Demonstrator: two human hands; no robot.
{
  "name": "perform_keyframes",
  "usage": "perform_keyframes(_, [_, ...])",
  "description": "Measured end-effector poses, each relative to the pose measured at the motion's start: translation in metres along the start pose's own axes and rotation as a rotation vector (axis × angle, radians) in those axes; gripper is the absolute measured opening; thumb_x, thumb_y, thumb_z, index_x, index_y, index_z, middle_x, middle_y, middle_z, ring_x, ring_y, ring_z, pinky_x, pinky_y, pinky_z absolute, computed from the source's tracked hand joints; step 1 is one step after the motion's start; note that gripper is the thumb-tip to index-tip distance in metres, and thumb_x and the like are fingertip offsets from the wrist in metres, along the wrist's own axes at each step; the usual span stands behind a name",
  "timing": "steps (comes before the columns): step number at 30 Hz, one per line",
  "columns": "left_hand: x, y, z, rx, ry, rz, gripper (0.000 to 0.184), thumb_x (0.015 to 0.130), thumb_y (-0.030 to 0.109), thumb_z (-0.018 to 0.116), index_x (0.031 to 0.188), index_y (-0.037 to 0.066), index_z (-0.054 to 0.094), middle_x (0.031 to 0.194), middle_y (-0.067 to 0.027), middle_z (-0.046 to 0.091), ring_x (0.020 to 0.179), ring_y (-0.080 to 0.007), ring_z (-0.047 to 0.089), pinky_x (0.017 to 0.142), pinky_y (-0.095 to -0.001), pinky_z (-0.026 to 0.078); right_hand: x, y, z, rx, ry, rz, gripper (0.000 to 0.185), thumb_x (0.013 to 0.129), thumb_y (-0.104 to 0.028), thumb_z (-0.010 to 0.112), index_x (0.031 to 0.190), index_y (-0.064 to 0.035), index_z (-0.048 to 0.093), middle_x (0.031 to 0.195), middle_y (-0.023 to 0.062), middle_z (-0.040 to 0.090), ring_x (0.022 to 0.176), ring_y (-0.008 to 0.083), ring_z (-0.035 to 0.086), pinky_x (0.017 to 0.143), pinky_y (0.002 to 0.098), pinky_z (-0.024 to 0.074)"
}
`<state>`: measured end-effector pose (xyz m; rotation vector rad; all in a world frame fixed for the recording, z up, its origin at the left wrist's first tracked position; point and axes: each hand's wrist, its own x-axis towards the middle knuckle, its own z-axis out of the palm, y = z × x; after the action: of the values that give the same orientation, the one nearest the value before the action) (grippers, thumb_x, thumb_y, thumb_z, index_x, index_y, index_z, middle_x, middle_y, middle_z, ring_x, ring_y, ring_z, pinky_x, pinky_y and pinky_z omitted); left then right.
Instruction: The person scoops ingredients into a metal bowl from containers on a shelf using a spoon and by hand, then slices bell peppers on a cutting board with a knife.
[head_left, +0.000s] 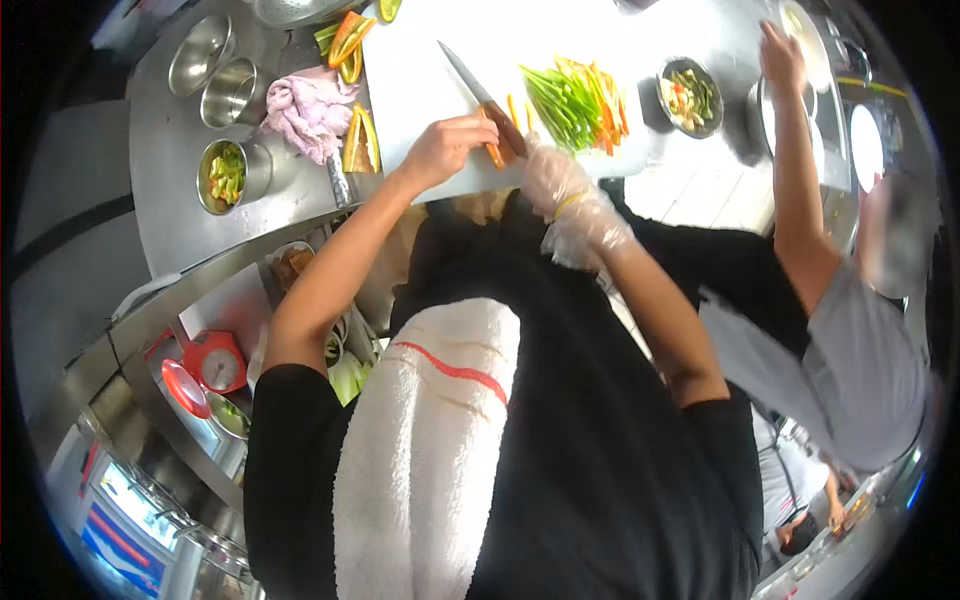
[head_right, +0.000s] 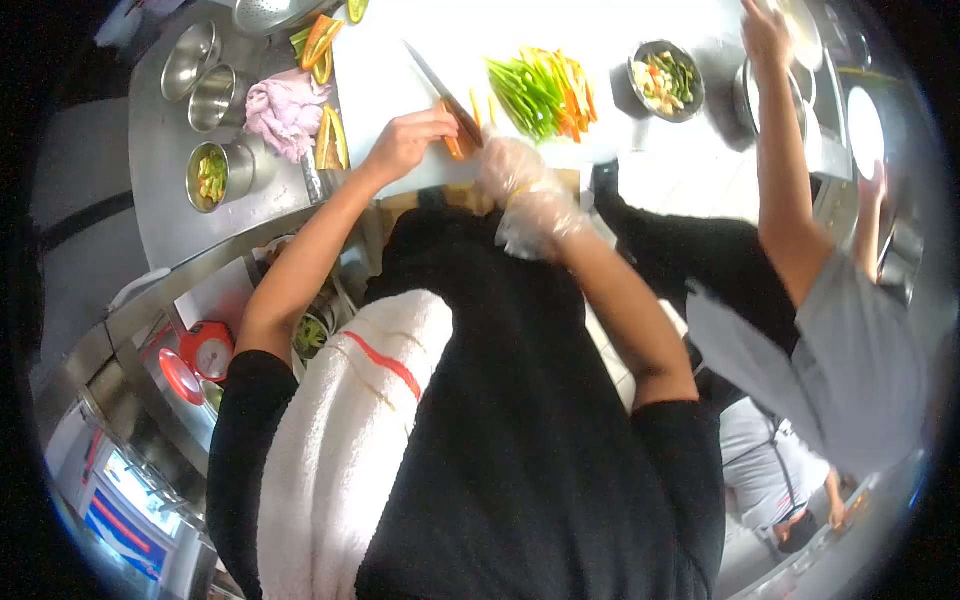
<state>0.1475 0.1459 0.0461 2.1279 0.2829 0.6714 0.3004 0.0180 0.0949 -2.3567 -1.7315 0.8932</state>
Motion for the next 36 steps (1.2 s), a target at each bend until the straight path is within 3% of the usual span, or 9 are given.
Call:
perform_keyframes(10, [0.006,0.001,0.014,0.216,0.087,0.148,0.023,0.069,-0.011,0.055,0.085,0.001,0.067,0.091,-0.0100,0.065,0.079,-0.0263,0.063,0.069,-0.0332,0.053,-0.026,0.022,-0.029,-0.143,0.068,0.015,0.017,0.088,-0.010,0.050,0.099,0.0028,0.046,0.075,0.0259,0.062,0.075,0.0382,0.065,0.066,0.0443,0.0511])
perform_keyframes(13, [0.008,-0.002,0.015,0.230,0.082,0.186,0.023,0.069,-0.010,0.055,0.086,0.001,0.067,0.092,-0.0104,0.066,0.079,-0.0273,0.064,0.068,-0.0339,0.054,-0.026,0.020,-0.025,-0.440,0.032,-0.331,0.019,0.088,-0.010,0.050,0.100,0.0031,0.046,0.075,0.0255,0.062,0.074,0.0372,0.066,0.065,0.0425,0.0517])
perform_keyframes(16, [0.009,-0.004,0.016,0.239,0.112,0.242,0.022,0.069,-0.009,0.055,0.086,0.000,0.066,0.095,-0.0101,0.067,0.081,-0.0273,0.065,0.069,-0.0340,0.054,-0.036,0.006,-0.032,-0.296,0.037,-0.216,0.020,0.087,-0.010,0.051,0.101,0.0047,0.047,0.074,0.0269,0.062,0.074,0.0375,0.066,0.065,0.0422,0.0519])
perform_keyframes(18, [0.011,-0.003,0.016,0.250,0.075,0.223,0.021,0.070,-0.009,0.055,0.085,0.001,0.066,0.096,-0.0101,0.067,0.083,-0.0275,0.065,0.071,-0.0342,0.055,-0.051,-0.025,-0.057,-0.180,-0.137,0.212,0.022,0.085,-0.004,0.048,0.106,0.0035,0.050,0.085,0.0246,0.065,0.087,0.0369,0.066,0.073,0.0449,0.0516])
perform_keyframes(19, [0.012,-0.003,0.017,0.248,0.079,0.218,0.021,0.070,-0.009,0.055,0.085,0.001,0.066,0.096,-0.0101,0.067,0.083,-0.0275,0.065,0.071,-0.0342,0.055,-0.049,-0.022,-0.051,-0.184,-0.142,0.210,0.022,0.085,-0.004,0.048,0.106,0.0035,0.050,0.085,0.0246,0.065,0.087,0.0369,0.066,0.073,0.0449,0.0516])
perform_keyframes(25, [0.009,-0.004,0.018,0.228,0.037,0.213,0.021,0.071,-0.008,0.055,0.085,0.002,0.067,0.096,-0.0104,0.067,0.083,-0.0275,0.065,0.071,-0.0341,0.055,-0.001,0.045,0.030,-0.343,0.220,-0.309,0.028,0.087,-0.011,0.051,0.108,0.0063,0.052,0.081,0.0222,0.064,0.074,0.0313,0.067,0.066,0.0470,0.0500])
perform_keyframes(27, [0.011,-0.009,0.018,0.239,0.064,0.185,0.019,0.072,-0.003,0.054,0.085,0.003,0.067,0.097,-0.0081,0.068,0.087,-0.0251,0.065,0.074,-0.0337,0.054,-0.006,0.019,-0.008,-0.736,-0.034,-0.377,0.026,0.087,-0.011,0.050,0.106,0.0046,0.058,0.086,0.0220,0.063,0.073,0.0286,0.068,0.066,0.0436,0.0512])
perform_keyframes(29, [0.010,-0.010,0.018,0.245,0.064,0.184,0.019,0.072,-0.002,0.054,0.085,0.003,0.067,0.097,-0.0082,0.068,0.087,-0.0250,0.065,0.074,-0.0339,0.054,-0.037,-0.003,-0.025,-0.258,-0.064,0.090,0.024,0.086,-0.011,0.051,0.104,0.0030,0.058,0.085,0.0223,0.063,0.073,0.0299,0.068,0.065,0.0414,0.0521])
perform_keyframes(36, [0.011,-0.007,0.016,0.234,0.065,0.218,0.019,0.069,-0.006,0.056,0.082,0.001,0.067,0.092,-0.0098,0.068,0.083,-0.0265,0.065,0.071,-0.0333,0.054,-0.024,-0.001,-0.012,-0.198,0.080,-0.053,0.019,0.085,-0.008,0.048,0.100,0.0022,0.051,0.075,0.0220,0.061,0.075,0.0341,0.066,0.065,0.0435,0.0519])
